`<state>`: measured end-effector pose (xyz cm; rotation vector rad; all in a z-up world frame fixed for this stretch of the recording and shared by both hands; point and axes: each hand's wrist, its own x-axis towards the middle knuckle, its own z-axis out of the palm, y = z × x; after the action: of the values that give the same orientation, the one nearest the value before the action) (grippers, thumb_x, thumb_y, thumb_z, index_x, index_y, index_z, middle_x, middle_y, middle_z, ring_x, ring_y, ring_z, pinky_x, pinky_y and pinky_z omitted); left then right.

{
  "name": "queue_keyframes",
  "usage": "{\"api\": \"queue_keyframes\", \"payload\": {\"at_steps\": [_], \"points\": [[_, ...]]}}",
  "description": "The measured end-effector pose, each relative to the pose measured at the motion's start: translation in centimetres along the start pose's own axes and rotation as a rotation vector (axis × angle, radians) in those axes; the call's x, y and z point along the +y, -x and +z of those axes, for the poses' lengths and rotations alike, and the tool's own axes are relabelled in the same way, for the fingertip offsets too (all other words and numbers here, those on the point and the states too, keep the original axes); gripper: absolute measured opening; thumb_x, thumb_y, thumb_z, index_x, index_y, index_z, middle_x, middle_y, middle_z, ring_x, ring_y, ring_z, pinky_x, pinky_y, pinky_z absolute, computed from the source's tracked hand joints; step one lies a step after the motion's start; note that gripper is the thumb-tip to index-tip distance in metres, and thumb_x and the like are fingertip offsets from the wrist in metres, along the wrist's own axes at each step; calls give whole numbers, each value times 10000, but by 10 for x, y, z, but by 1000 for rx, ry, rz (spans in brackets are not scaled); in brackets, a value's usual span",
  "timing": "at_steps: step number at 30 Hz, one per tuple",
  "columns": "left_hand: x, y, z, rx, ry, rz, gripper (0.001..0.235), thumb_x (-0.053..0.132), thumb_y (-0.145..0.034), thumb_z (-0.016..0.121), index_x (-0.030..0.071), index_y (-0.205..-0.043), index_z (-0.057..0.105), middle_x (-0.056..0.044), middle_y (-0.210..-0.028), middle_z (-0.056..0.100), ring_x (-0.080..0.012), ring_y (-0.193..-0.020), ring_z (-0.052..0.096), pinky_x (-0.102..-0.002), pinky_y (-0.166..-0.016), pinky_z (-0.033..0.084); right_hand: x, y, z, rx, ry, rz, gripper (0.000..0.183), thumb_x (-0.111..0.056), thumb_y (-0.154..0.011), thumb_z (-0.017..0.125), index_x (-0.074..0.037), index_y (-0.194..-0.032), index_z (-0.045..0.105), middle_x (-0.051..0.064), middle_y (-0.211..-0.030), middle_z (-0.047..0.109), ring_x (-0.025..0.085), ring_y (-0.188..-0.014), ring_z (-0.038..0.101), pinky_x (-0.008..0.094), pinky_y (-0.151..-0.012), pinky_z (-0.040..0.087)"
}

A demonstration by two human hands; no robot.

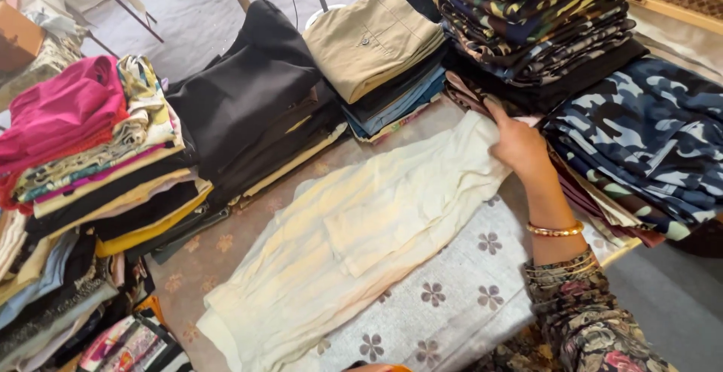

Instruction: The person is folding various pieces of clothing including shirts and pants on a table.

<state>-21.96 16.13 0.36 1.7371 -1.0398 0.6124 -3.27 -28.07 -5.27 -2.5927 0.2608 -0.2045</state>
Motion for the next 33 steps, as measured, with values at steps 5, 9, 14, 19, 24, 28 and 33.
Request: {"api": "queue_keyframes", "payload": {"at_steps": [5, 9, 14, 19, 24, 28, 33], "points": [[-39, -56, 44, -41, -110, 24, 409, 360, -1076, 559, 85, -1375, 604, -139, -1475, 572, -384, -1412, 517, -632, -1224, 382, -44, 18, -11, 453, 150, 115, 627, -39, -878, 593, -301, -1448, 590, 147, -1100, 718, 439, -911, 675, 555, -778, 535], [-95, -95, 67, -77, -183, 31, 410, 370, -1086, 550, 85, -1375, 606, -143, -1491, 569, -393, -1429, 512, -646, -1232, 378, -34, 14, 4, 471, 242, 82, 532, -14, -889, 599, -249, -1362, 661, 135, -1032, 706, 406, -935, 675, 543, -736, 541], [-145, -65, 102, -561, -545, -189, 811, 579, -773, 701, 141, -1438, 550, -221, -1600, 368, -524, -1478, 234, -775, -1116, 118, -78, 17, 20, 490, 166, -205, 477, -163, -814, 706, -107, -1287, 666, 150, -1269, 662, 364, -1168, 617, 482, -952, 521], [-208, -24, 84, -362, -444, -491, 546, 446, -930, 679, 222, -1417, 573, -108, -1460, 603, -375, -1357, 530, -542, -1119, 427, -108, 20, 81, -105, 152, -363, 639, -396, -918, 685, -209, -1490, 470, 138, -1556, 414, 359, -1468, 336, 581, -1147, 338], [-192, -47, 25, -241, -739, -852, 735, 416, -858, 766, 142, -1460, 444, -214, -1192, 654, -406, -1083, 592, -537, -839, 485, -107, 17, 104, -328, 258, -305, 854, -584, -912, 609, -296, -1609, 208, 111, -1703, 69, 315, -1572, -23, 717, -1171, 32], [-174, -54, 33, -217, -578, -888, 863, 357, -816, 798, 156, -1524, 348, -203, -1151, 683, -383, -1080, 616, -550, -912, 453, -109, 25, 114, -296, 273, -293, 846, -633, -909, 558, -305, -1610, 216, 111, -1706, 63, 311, -1572, -31, 718, -1164, -4], [-170, -59, 43, -194, -330, -883, 826, 147, -868, 705, 234, -1606, 345, -217, -1235, 680, -396, -1191, 623, -477, -1004, 490, -106, 22, 111, -222, 249, -339, 834, -625, -908, 571, -280, -1603, 263, 136, -1699, 122, 340, -1573, 28, 725, -1161, 45]]}}
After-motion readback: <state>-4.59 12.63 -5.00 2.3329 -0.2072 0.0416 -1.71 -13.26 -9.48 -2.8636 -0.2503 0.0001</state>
